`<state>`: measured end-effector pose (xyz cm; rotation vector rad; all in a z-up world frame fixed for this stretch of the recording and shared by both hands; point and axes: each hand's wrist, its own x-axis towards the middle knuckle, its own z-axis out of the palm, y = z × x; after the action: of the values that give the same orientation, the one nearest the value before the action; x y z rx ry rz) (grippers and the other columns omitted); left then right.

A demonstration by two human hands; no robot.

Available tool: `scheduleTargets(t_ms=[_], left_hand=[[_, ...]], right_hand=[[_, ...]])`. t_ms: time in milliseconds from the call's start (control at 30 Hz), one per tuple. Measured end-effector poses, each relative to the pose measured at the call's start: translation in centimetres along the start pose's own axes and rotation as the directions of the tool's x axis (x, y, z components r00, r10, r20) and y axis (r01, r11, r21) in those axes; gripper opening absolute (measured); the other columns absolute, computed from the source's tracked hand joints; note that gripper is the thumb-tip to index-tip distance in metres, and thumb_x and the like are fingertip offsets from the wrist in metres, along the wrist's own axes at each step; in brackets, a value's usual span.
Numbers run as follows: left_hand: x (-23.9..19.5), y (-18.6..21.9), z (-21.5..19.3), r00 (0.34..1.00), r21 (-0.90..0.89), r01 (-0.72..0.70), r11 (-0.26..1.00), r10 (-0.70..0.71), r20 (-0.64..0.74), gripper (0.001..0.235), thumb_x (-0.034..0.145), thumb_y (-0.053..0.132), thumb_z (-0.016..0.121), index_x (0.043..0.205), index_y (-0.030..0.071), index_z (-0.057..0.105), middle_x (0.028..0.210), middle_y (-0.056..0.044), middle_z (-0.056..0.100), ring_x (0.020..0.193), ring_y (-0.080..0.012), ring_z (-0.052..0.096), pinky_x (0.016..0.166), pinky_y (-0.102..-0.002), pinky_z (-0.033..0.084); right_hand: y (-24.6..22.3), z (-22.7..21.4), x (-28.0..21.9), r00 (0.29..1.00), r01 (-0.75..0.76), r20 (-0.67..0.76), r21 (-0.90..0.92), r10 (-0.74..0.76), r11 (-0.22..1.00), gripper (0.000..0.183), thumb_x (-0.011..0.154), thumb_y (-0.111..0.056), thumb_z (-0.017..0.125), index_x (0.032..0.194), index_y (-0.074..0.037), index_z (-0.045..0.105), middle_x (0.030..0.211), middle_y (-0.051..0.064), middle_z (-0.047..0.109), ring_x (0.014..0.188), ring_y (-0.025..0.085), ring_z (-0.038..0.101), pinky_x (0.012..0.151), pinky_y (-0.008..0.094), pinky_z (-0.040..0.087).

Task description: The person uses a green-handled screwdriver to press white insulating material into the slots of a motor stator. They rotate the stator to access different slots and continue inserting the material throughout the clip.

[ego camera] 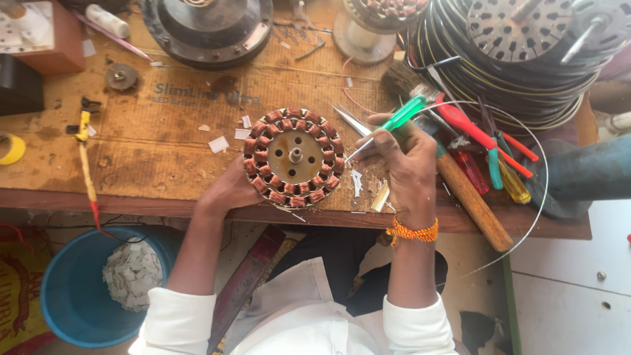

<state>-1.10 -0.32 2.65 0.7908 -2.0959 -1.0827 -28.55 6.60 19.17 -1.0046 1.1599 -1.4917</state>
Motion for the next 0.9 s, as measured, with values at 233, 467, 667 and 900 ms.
scheduleTargets(t_ms=[233, 467, 667, 900], left_hand=[[0.2, 1.2, 0.1, 0.992, -0.028, -0.075, 0.997, 0.071, -0.101, 0.063, 0.072, 0.011, 0.087, 0.127, -0.002, 0.06, 0.13, -0.017, 0.064, 0.121, -0.0303, 0.059, 0.104, -0.042, 0.046], [-0.8, 6.1, -0.4, 0.973, 0.133, 0.156, 0.979, -0.128, -0.193, 0.054, 0.068, 0.006, 0.084, 0.119, 0.002, 0.068, 0.12, -0.016, 0.07, 0.114, -0.0299, 0.065, 0.1, -0.04, 0.052], [-3.8, 14.2, -5.7, 0.727, 0.241, 0.415, 0.878, -0.16, -0.668, 0.012, 0.097, 0.006, 0.073, 0.108, 0.007, 0.075, 0.103, -0.01, 0.076, 0.088, -0.0236, 0.074, 0.084, -0.036, 0.057], [1.6, 20.3, -10.7, 0.912, 0.746, -0.216, 0.631, 0.404, -0.078, 0.021, 0.092, 0.011, 0.083, 0.111, 0.009, 0.074, 0.111, -0.006, 0.072, 0.111, -0.0246, 0.061, 0.1, -0.039, 0.053]], right_hand=[[-1.2, 0.3, 1.4, 0.994, 0.061, 0.102, -0.321, -0.029, 0.945, 0.038, 0.096, -0.028, 0.076, 0.116, 0.003, 0.069, 0.086, 0.009, 0.076, 0.072, 0.013, 0.073, 0.065, 0.024, 0.061], [-1.0, -0.8, -4.2, 0.947, 0.315, 0.013, -0.217, -0.32, 0.924, 0.035, 0.101, -0.024, 0.074, 0.121, 0.004, 0.065, 0.097, 0.012, 0.076, 0.088, 0.015, 0.076, 0.078, 0.027, 0.065], [0.2, -4.2, -5.1, 0.984, 0.011, -0.157, -0.392, -0.079, 0.92, 0.026, 0.099, -0.019, 0.071, 0.115, 0.002, 0.068, 0.092, 0.009, 0.077, 0.072, 0.013, 0.07, 0.066, 0.023, 0.058], [2.0, -4.1, -3.3, 0.987, 0.076, -0.034, -0.756, -0.155, 0.65, 0.023, 0.095, -0.019, 0.076, 0.11, -0.002, 0.073, 0.088, 0.012, 0.078, 0.076, 0.014, 0.076, 0.067, 0.03, 0.057]])
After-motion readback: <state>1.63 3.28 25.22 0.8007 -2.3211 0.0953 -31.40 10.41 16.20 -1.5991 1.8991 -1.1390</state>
